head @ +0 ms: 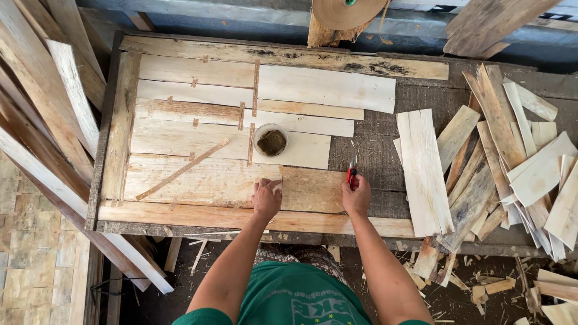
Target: Applying and trimming thin strips of wood veneer on a surface to create a pattern.
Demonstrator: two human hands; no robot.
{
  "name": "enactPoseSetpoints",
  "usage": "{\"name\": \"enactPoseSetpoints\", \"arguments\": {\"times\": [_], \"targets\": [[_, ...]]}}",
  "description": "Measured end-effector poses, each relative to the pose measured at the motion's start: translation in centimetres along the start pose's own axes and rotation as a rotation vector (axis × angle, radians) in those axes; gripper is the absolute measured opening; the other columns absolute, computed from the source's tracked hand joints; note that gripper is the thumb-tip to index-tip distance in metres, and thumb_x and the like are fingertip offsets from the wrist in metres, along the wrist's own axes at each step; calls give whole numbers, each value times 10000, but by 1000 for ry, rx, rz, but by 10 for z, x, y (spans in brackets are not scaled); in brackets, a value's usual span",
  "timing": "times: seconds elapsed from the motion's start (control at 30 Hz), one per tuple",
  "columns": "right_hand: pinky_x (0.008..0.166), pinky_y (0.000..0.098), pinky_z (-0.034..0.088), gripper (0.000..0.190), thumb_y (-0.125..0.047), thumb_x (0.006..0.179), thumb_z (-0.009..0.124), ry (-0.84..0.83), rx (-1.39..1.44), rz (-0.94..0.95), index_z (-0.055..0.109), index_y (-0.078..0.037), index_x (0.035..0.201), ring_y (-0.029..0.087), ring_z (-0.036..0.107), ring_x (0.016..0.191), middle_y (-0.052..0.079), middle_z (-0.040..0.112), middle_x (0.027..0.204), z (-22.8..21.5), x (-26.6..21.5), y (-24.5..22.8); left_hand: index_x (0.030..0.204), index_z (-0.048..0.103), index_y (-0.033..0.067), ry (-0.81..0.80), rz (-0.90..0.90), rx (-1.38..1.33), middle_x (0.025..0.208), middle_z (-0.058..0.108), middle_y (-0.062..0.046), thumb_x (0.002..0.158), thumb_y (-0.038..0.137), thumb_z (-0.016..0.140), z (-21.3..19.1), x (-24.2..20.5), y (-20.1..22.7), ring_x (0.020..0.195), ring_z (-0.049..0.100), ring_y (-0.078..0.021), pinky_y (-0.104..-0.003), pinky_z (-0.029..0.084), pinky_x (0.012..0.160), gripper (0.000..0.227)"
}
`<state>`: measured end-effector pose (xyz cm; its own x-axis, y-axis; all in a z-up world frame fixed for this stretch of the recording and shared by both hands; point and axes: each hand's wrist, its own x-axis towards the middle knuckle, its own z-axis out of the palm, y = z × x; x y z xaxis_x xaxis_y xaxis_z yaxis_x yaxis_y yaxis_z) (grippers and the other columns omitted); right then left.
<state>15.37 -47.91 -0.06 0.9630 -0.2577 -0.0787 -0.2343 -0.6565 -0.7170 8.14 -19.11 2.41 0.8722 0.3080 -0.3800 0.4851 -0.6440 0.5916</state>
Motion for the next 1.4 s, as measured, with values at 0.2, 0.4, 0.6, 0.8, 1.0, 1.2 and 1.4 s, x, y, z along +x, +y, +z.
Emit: {"name": "enactPoseSetpoints", "arguments": {"times": [0.2,0.4,0.6,0.8,1.0,1.2,1.4], "targets": [[762,373,610,402,-205,913,729,-226,-58,29,613,-43,1262,211,688,873,96,659,1113,6,-20,-56,1249,709,278,18,48,-40,1292,567,0,908,195,667,-1,2,-9,1259,495,-247,-545,451,983,353],[802,373,598,465,-175,858,795,-410,-137,-338,599,-43,1260,214,678,910,117,659,1085,33,-52,-85,1228,716,123,140,237,-149,1208,684,-126,912,128,653,8,14,-34,1166,584,-351,-455,464,1039,322],[885,445,537,514,-115,794,786,-440,-131,-457,590,-54,1265,316,652,1011,137,664,1077,41,-72,-115,1190,714,76,108,283,-256,1154,719,-155,892,124,662,-5,13,-38,1135,617,-363,-437,472,1006,307],[862,437,533,455,-167,826,774,-450,-127,-446,594,-68,1231,322,640,1029,138,629,1120,49,-74,-116,1183,700,59,137,250,-355,1105,709,-164,925,163,653,-36,15,-42,1031,683,-348,-442,534,907,282],[808,413,552,194,-231,986,663,-322,-71,-357,663,-41,1026,288,680,892,112,666,994,75,-69,-115,1010,749,113,278,159,-199,1094,721,-115,936,241,715,-77,34,-63,1106,650,-338,-458,511,941,152],[691,374,548,157,-177,1017,606,-217,100,-271,684,-43,1046,218,688,737,99,684,915,102,-58,-145,1207,703,198,349,160,-27,1501,485,-86,927,309,690,-100,68,-89,1442,384,-324,-553,344,1121,301],[645,337,542,209,-159,948,642,-143,132,-255,658,-28,1109,180,629,683,75,663,875,118,-56,-160,1470,538,283,176,102,135,1707,172,-59,956,342,607,-112,101,-112,1563,137,-309,-594,138,1221,522]]}}
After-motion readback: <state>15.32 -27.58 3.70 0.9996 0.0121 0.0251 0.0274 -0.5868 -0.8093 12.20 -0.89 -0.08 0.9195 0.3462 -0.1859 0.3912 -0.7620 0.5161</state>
